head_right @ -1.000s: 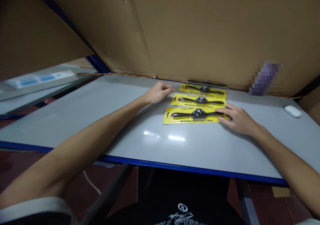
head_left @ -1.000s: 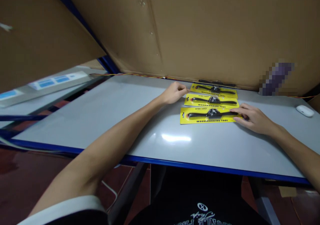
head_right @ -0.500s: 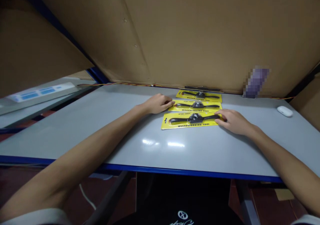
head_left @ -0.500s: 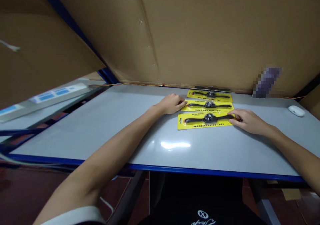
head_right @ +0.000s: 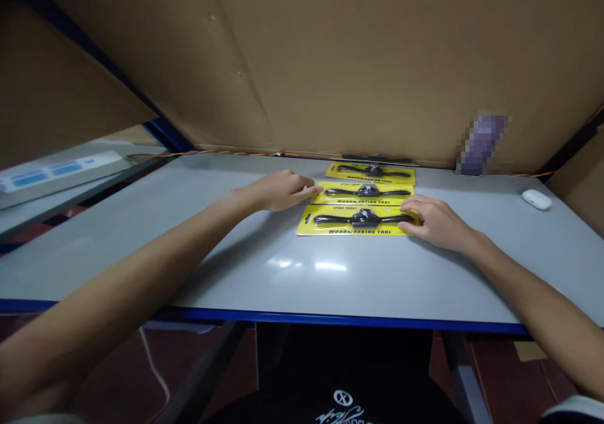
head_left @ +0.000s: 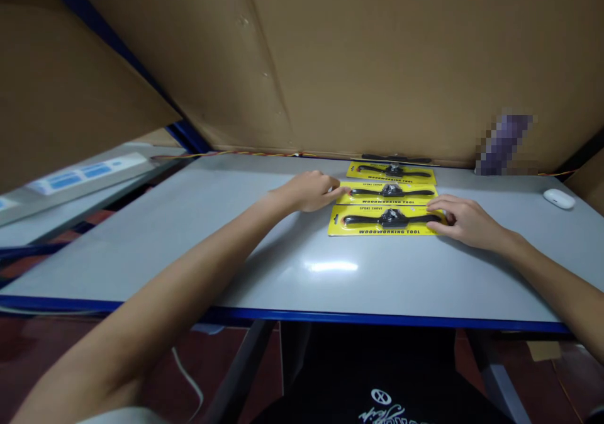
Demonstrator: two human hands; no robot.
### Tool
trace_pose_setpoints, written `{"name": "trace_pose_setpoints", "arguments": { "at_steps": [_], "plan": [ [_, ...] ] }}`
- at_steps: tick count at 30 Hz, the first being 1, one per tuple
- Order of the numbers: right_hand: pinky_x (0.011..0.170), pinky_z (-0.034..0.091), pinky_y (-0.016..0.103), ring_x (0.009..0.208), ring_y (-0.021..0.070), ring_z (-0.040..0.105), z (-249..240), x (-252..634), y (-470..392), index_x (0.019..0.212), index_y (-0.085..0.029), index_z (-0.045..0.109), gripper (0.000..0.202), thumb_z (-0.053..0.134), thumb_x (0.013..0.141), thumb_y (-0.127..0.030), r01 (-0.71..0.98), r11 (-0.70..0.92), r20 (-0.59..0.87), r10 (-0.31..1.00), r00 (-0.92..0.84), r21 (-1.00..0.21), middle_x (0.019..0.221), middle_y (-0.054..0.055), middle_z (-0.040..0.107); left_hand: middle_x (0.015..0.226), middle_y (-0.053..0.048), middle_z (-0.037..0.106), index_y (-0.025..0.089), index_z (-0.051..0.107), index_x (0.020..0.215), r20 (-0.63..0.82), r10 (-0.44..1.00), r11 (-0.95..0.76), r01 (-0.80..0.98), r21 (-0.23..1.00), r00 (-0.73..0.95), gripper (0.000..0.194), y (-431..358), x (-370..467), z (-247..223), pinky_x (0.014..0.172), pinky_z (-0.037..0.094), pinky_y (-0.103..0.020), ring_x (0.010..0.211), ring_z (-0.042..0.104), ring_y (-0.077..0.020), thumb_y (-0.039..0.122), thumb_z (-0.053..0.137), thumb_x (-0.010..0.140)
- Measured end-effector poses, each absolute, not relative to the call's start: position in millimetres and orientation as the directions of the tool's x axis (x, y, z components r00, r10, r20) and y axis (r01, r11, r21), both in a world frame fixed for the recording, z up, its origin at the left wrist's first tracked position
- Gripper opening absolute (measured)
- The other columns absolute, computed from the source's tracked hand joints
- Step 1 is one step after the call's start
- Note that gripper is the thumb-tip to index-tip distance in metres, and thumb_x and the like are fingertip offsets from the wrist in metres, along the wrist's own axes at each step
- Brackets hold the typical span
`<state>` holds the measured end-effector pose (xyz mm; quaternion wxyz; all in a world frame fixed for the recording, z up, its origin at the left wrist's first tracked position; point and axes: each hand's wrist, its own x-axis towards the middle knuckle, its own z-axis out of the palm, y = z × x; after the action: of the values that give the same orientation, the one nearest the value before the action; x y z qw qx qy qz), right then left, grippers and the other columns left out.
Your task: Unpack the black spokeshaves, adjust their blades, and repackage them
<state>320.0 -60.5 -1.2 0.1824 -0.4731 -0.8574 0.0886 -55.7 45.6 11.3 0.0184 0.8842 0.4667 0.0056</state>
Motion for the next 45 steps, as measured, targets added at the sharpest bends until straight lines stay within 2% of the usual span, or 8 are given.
{"name": "trace_pose_setpoints", "arguments": {
  "at_steps": [4, 8, 13, 22, 31, 39, 41, 45],
  "plan": [
    [0.081, 0.057, 0.045, 0.091, 0.0281, 0.074, 0.8, 316.8, -63.0, 0.120, -0.025, 0.074, 0.035, 0.062, 0.094, -0.045, 0.812, 0.482, 0.211, 0.876, -0.434, -0.330, 0.125, 0.009, 0.078, 0.078, -0.010, 0.070, 0.021, 0.065, 0.088, -0.060, 0.832, -0.550, 0.834, 0.042, 0.552, 0.065, 36.6, -57.9, 6.6, 0.059, 0.031, -0.029, 0.066, 0.060, -0.0229, 0.072, 0.028, 0.100],
    [0.094, 0.057, 0.050, 0.106, 0.0320, 0.075, 0.2, 313.9, -64.8, 0.122, -0.027, 0.075, 0.035, 0.060, 0.095, -0.043, 0.815, 0.501, 0.181, 0.865, -0.468, -0.291, 0.121, 0.009, 0.079, 0.078, -0.009, 0.068, 0.021, 0.056, 0.079, 0.045, 0.801, -0.598, 0.793, 0.119, 0.597, 0.057, 30.6, -67.0, 0.5, 0.060, 0.034, -0.030, 0.066, 0.059, -0.0213, 0.061, 0.024, 0.104],
    [0.096, 0.058, 0.051, 0.108, 0.0309, 0.074, 0.4, 313.8, -63.8, 0.122, -0.030, 0.074, 0.032, 0.055, 0.100, -0.044, 0.812, 0.509, 0.144, 0.860, -0.489, -0.287, 0.123, 0.008, 0.078, 0.066, -0.005, 0.062, 0.022, 0.054, 0.075, 0.095, 0.761, -0.646, 0.732, 0.216, 0.642, 0.050, 24.8, -72.6, -2.2, 0.060, 0.034, -0.031, 0.058, 0.052, -0.0188, 0.057, 0.032, 0.103],
    [0.094, 0.056, 0.050, 0.112, 0.0316, 0.070, 0.4, 311.2, -65.1, 0.120, -0.025, 0.065, 0.031, 0.041, 0.107, -0.041, 0.782, 0.560, 0.123, 0.827, -0.549, -0.274, 0.131, 0.013, 0.071, 0.080, -0.009, 0.071, 0.022, 0.061, 0.094, 0.037, 0.785, -0.619, 0.777, 0.114, 0.619, 0.040, 17.9, -55.4, -4.1, 0.059, 0.030, -0.031, 0.065, 0.059, -0.0225, 0.053, 0.037, 0.100],
    [0.091, 0.051, 0.042, 0.101, 0.0277, 0.070, 15.1, 314.0, -63.9, 0.110, -0.023, 0.072, 0.039, 0.050, 0.102, -0.054, 0.734, 0.427, 0.063, 0.881, -0.468, -0.528, 0.113, 0.009, 0.077, 0.067, -0.006, 0.061, 0.022, 0.054, 0.074, 0.148, 0.740, -0.672, 0.722, 0.162, 0.656, 0.058, 12.0, -55.6, 0.8, 0.058, 0.027, -0.032, 0.056, 0.044, -0.0187, 0.059, 0.021, 0.104],
    [0.079, 0.044, 0.035, 0.089, 0.0250, 0.064, 26.1, 321.9, -63.9, 0.096, -0.023, 0.076, 0.048, 0.057, 0.095, -0.066, 0.717, 0.272, -0.028, 0.926, -0.376, -0.642, 0.095, 0.005, 0.074, 0.063, -0.003, 0.056, 0.022, 0.052, 0.067, 0.308, 0.413, -0.892, 0.312, 0.327, 0.857, 0.067, 3.7, -54.4, 4.8, 0.059, 0.037, -0.031, 0.056, 0.047, -0.0164, 0.071, 0.023, 0.102],
    [0.076, 0.043, 0.035, 0.085, 0.0238, 0.062, 28.2, 321.9, -63.6, 0.090, -0.022, 0.075, 0.049, 0.057, 0.094, -0.067, 0.714, 0.248, -0.035, 0.934, -0.356, -0.654, 0.090, 0.004, 0.072, 0.062, -0.001, 0.054, 0.022, 0.049, 0.067, 0.349, 0.379, -0.913, 0.283, 0.295, 0.857, 0.063, 1.3, -52.8, 5.2, 0.058, 0.038, -0.031, 0.055, 0.045, -0.0158, 0.073, 0.032, 0.100],
    [0.072, 0.041, 0.034, 0.079, 0.0214, 0.058, 27.6, 317.5, -64.4, 0.087, -0.022, 0.075, 0.048, 0.058, 0.093, -0.066, 0.710, 0.262, 0.002, 0.939, -0.345, -0.653, 0.085, 0.004, 0.070, 0.065, -0.001, 0.057, 0.021, 0.054, 0.071, 0.376, 0.435, -0.897, 0.430, 0.102, 0.819, 0.047, 4.9, -53.0, 0.9, 0.056, 0.033, -0.029, 0.057, 0.047, -0.0157, 0.058, 0.049, 0.099]
  ]
}}
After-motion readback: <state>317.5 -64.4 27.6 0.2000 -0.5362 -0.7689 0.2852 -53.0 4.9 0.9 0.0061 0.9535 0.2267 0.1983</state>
